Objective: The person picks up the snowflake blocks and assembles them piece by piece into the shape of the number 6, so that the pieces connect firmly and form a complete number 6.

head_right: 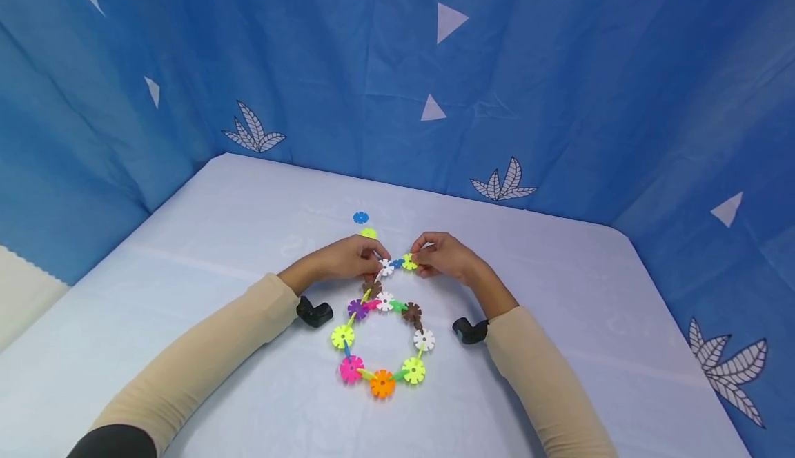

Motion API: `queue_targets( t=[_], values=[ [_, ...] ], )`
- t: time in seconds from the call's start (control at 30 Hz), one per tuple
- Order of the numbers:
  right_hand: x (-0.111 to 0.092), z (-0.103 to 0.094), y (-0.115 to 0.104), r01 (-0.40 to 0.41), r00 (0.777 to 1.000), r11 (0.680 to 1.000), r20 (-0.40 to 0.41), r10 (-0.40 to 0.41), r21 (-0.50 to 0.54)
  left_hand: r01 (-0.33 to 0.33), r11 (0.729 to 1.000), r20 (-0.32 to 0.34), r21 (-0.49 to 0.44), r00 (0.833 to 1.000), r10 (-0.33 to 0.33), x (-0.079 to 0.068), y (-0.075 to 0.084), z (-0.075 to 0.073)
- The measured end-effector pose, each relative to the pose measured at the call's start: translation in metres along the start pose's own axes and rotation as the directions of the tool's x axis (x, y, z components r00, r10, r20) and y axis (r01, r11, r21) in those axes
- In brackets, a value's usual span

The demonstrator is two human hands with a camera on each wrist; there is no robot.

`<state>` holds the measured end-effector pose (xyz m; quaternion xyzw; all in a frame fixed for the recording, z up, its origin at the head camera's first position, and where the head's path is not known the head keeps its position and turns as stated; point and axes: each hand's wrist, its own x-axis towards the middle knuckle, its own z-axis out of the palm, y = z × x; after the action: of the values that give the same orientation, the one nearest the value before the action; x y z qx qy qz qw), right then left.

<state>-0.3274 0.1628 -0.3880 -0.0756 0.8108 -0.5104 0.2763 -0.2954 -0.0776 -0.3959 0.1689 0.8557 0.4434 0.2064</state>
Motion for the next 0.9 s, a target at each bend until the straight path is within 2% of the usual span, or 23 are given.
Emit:
queue_targets(
  t=[0.4,0.57,0.9],
  values=[
    [0.004,0.004,-0.001,0.027,0.999,0.999,-0.018,-0.027,-0.017,-0.018,0.998,-0.024,0.058,1.000,0.019,0.001,0.000,0.003],
    [0.004,0.006,-0.002,0.029,1.000,0.999,-0.007,-0.029,-0.027,-0.021,0.997,-0.029,0.075,0.999,0.023,-0.004,0.001,0.002],
    [0.001,0.004,-0.006,0.053,0.998,0.992,0.033,-0.050,-0.111,-0.065,0.996,-0.034,0.066,0.997,0.068,-0.013,0.000,0.001]
  ],
)
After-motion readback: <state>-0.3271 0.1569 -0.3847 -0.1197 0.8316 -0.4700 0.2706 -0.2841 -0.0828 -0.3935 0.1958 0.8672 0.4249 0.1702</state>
